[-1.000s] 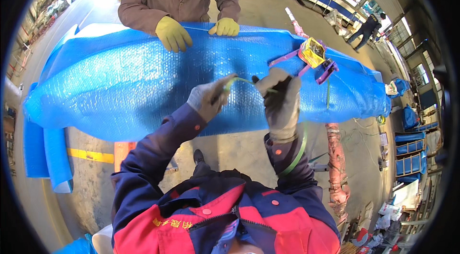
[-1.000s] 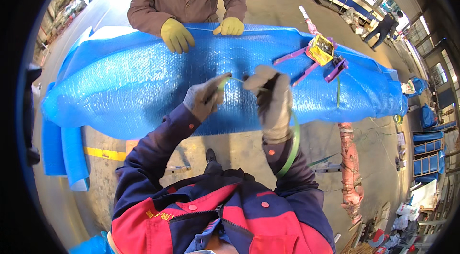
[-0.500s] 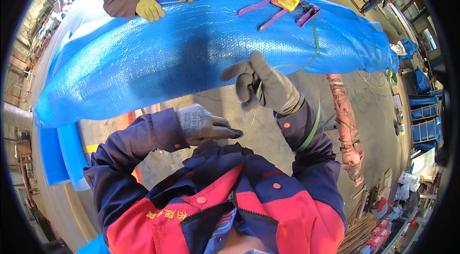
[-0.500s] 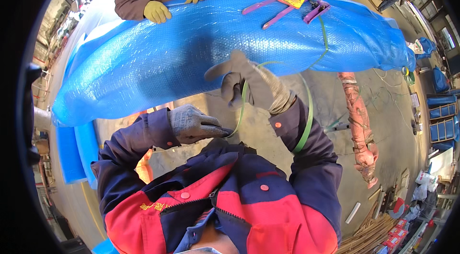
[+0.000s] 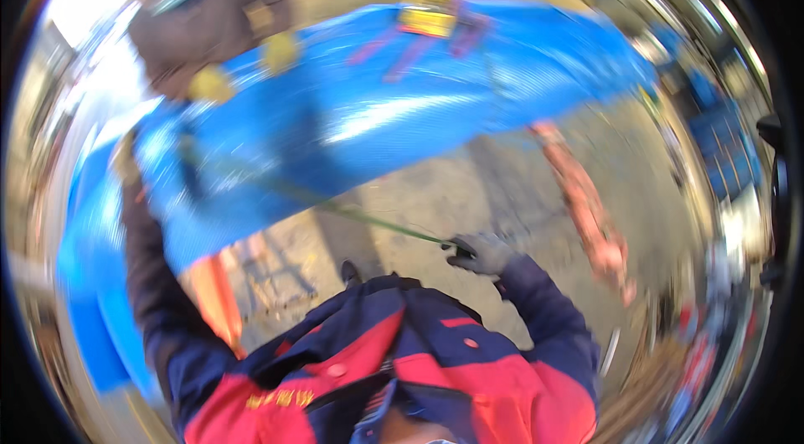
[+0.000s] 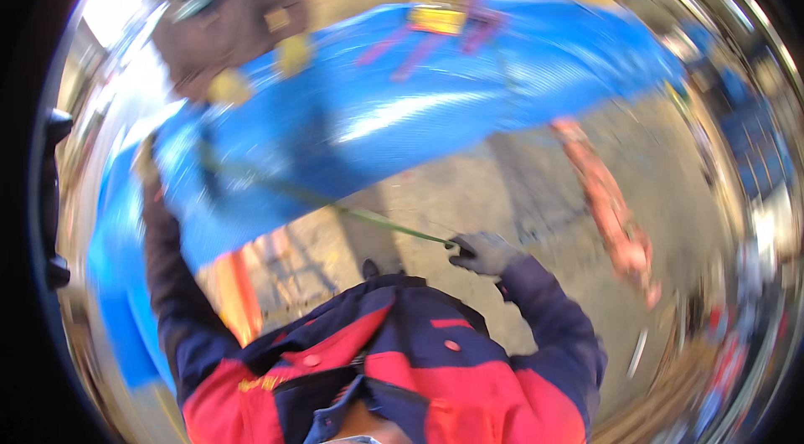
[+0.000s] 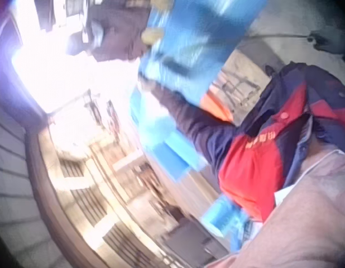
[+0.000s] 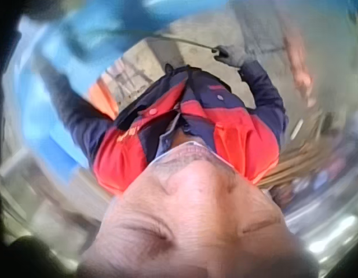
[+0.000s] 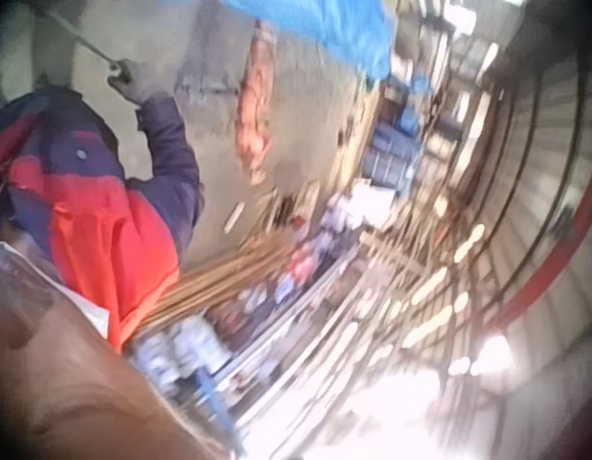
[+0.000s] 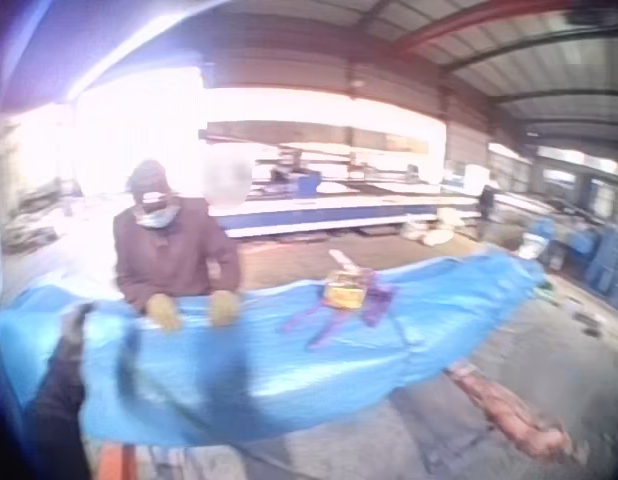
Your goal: The person secures a large blue-wrapped cylindrical object using green straps and a purple ratchet tensioner. They loop the strap around the object, thread it through the ratchet, and tighten it with assistance from a coworker. The process is repeated at multiple points along the object.
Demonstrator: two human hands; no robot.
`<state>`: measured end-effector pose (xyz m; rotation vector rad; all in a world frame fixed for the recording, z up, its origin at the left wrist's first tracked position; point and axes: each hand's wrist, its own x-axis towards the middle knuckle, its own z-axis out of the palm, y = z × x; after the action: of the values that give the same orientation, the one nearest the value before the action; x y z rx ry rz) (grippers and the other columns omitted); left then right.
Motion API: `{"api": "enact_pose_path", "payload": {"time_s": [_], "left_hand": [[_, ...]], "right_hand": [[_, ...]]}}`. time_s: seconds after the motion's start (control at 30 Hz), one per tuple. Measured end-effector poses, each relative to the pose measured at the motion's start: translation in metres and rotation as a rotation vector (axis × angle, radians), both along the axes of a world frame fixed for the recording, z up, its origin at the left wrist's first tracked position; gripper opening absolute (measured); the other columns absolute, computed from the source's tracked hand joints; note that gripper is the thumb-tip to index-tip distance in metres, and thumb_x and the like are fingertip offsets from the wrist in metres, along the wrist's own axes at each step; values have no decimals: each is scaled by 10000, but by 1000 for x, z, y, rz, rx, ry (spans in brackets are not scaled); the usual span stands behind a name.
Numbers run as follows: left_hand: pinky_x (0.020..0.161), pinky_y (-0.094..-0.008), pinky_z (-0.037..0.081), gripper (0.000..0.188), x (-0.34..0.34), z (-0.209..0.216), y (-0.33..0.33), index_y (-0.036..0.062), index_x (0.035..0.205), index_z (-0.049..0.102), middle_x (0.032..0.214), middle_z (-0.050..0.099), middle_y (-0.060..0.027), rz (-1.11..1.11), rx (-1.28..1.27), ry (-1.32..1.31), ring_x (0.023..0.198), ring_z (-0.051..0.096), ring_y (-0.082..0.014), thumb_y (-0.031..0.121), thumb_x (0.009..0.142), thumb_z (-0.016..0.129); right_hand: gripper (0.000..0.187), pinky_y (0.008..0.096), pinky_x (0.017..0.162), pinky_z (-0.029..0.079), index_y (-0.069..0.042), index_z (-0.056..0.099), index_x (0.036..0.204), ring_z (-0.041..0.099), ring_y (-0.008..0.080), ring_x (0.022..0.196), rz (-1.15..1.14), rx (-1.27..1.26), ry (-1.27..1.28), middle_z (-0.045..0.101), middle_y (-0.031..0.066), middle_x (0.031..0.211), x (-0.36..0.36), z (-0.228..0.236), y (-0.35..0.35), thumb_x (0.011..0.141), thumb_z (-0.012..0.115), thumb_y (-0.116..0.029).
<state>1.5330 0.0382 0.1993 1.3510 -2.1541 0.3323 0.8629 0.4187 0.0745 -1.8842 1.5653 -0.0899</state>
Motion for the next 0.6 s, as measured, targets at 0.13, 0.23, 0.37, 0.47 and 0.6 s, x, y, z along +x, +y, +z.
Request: {"api": "enact_pose_path", "payload": {"time_s": [0.13,0.23,0.37,0.47,0.6], "left_hand": [[881,-372,570,401,74,-28,1,41,1279,669,1157,722,-142,145,489,-619,959,693,-285,235,928,675],[952,-420,537,623,15,-53,36,73,1348,609,1238,654,-147,16,729,-911,1030,639,-350,283,796,807],[1137,-490,428,931,-191,-53,118,26,1514,435,1485,514,-233,-555,464,-294,1329,518,-450,197,706,866],[1132,-464,418,891,-315,-45,203,-6,1486,447,1444,528,-277,-937,746,-190,1334,514,-441,381,796,857],[903,-380,550,665,-352,-17,263,9,1536,410,1169,703,-196,-584,1963,300,1035,707,-279,400,1034,604]], "right_hand": [[271,501,786,529,-121,676,1093,692,382,896,-162,-276,9,710,179,991,-36,-69,28,948,610,-341],[238,512,769,524,-128,685,1059,690,386,883,-172,-117,74,706,169,952,-35,-95,34,929,607,-311],[229,522,745,519,-131,691,1034,685,397,860,-11,-214,-64,704,159,891,18,-66,14,922,617,-317],[222,518,742,521,-138,669,1070,683,384,877,24,-359,-244,692,141,934,60,-16,-11,913,626,-288],[296,473,765,533,-174,636,1181,689,327,885,-14,-650,-79,673,91,999,65,28,-21,905,643,-280]]}}
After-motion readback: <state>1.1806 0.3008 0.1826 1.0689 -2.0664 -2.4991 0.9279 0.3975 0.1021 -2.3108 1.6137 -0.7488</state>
